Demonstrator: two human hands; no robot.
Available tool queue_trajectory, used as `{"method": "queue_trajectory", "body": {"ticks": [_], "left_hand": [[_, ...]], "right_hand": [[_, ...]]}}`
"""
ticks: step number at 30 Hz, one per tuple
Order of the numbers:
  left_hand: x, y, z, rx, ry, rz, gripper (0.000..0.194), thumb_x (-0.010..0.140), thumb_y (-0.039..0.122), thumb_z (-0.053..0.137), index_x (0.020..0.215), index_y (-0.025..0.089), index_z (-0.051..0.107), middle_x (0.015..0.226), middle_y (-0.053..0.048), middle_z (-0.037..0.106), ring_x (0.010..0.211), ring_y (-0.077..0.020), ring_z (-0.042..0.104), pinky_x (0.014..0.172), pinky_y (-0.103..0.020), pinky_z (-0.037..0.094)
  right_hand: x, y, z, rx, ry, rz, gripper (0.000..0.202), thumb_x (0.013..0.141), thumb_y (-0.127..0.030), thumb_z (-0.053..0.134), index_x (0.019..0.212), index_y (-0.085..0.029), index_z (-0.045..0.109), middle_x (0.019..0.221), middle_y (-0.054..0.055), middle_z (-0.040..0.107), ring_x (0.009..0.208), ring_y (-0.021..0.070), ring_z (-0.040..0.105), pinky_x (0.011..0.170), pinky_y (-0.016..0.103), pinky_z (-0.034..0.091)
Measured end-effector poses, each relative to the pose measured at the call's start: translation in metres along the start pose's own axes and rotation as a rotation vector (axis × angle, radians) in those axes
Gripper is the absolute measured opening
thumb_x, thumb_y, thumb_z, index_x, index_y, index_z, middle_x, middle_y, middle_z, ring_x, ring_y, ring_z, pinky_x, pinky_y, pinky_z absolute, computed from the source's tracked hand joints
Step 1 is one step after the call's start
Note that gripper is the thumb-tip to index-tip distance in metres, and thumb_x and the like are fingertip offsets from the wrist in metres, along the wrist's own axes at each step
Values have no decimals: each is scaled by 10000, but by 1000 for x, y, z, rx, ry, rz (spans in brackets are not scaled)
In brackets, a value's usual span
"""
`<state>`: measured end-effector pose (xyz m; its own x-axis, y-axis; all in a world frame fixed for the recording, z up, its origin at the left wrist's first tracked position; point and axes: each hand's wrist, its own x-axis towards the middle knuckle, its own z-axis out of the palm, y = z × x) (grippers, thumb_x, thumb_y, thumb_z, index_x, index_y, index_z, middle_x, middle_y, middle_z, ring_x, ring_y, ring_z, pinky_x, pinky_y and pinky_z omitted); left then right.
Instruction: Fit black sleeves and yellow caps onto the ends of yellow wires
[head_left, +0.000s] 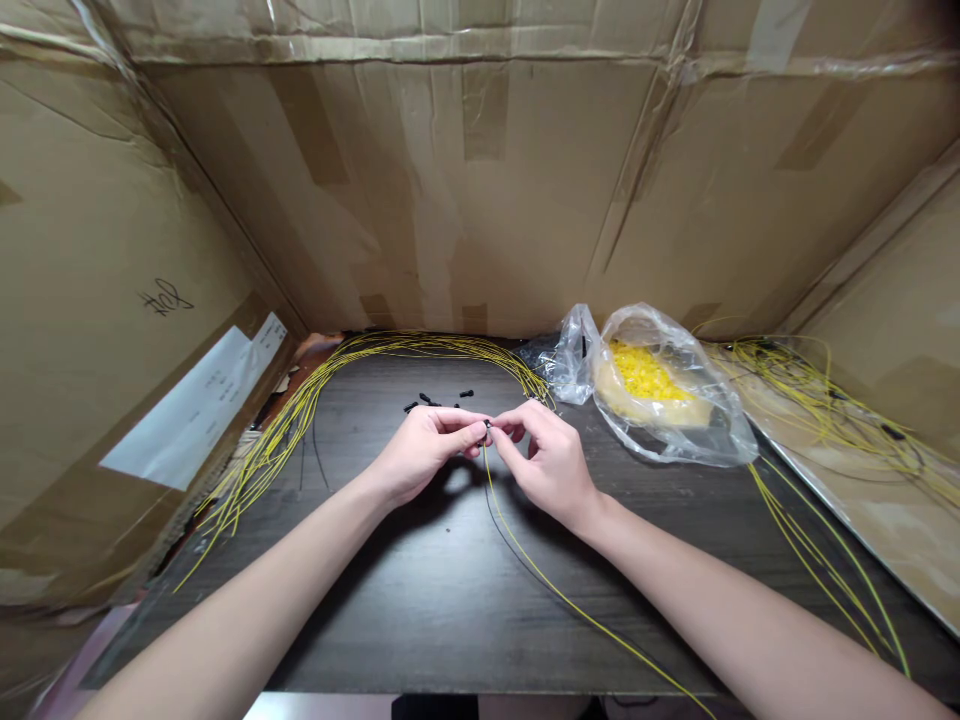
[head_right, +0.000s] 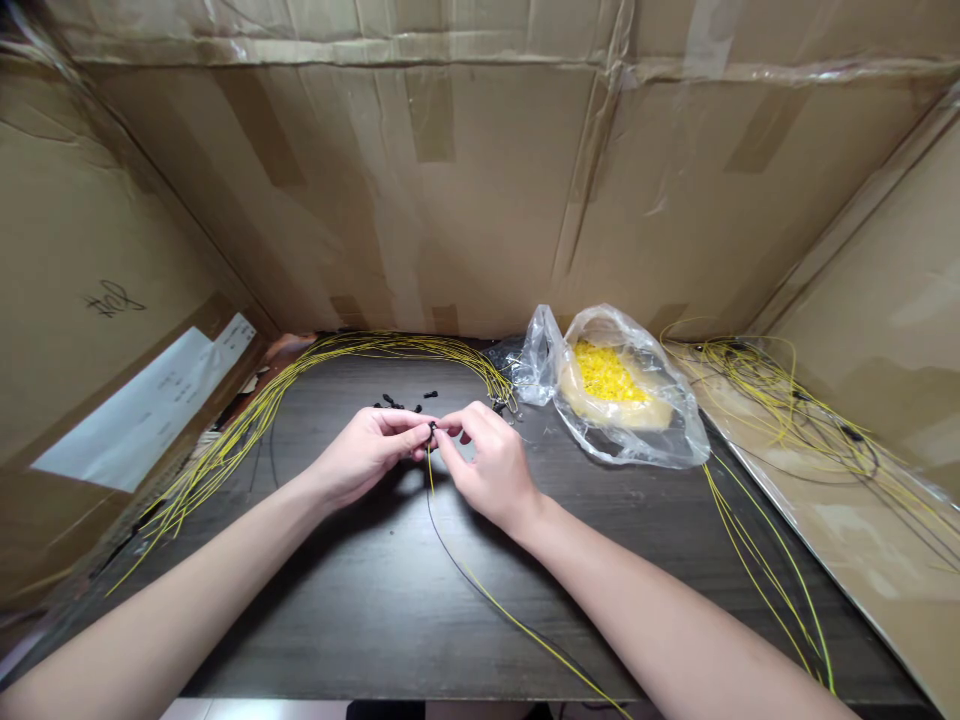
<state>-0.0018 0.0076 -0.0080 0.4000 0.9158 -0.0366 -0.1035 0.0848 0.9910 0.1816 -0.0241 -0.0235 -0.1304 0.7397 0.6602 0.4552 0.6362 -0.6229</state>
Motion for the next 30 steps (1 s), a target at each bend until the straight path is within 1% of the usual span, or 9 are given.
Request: {"method": "queue_trajectory", "body": {"ticks": [12, 24, 27, 30], "left_hand": [[-1, 1, 1, 28, -22, -19, 284, 717, 300, 822, 935, 123, 786, 755, -74, 699, 635, -109, 526, 639, -259, 420], [0, -1, 1, 19, -9, -50, 308, 695, 302, 834, 948, 132, 790, 774, -82, 701, 630, -117, 524, 620, -264, 424], [1, -1, 1, -25, -1, -55, 284, 713, 282, 824, 947, 125, 786, 780, -78, 687, 653, -115, 531, 624, -255, 426], [2, -1, 1, -62, 17, -59, 259, 726, 271, 818, 934, 121, 782, 777, -64, 668, 671, -109, 543, 636, -243, 430]], "right_hand": [[0, 0, 0, -25, -11, -4, 105, 916, -189, 554, 884, -186, 654, 813, 41, 630, 756, 155, 574, 670, 280, 447], [0, 1, 1, -46, -30, 19, 108, 917, -209, 539, 873, -191, 636, 828, 50, 629, 789, 170, 589, 718, 291, 462], [0, 0, 2, -37, -3, 53, 79, 895, -218, 566, 907, -189, 638, 851, 52, 638, 762, 163, 582, 708, 288, 466], [1, -2, 2, -4, 45, 104, 104, 885, -215, 569, 952, -182, 640, 864, 50, 648, 730, 152, 580, 697, 285, 472]]}}
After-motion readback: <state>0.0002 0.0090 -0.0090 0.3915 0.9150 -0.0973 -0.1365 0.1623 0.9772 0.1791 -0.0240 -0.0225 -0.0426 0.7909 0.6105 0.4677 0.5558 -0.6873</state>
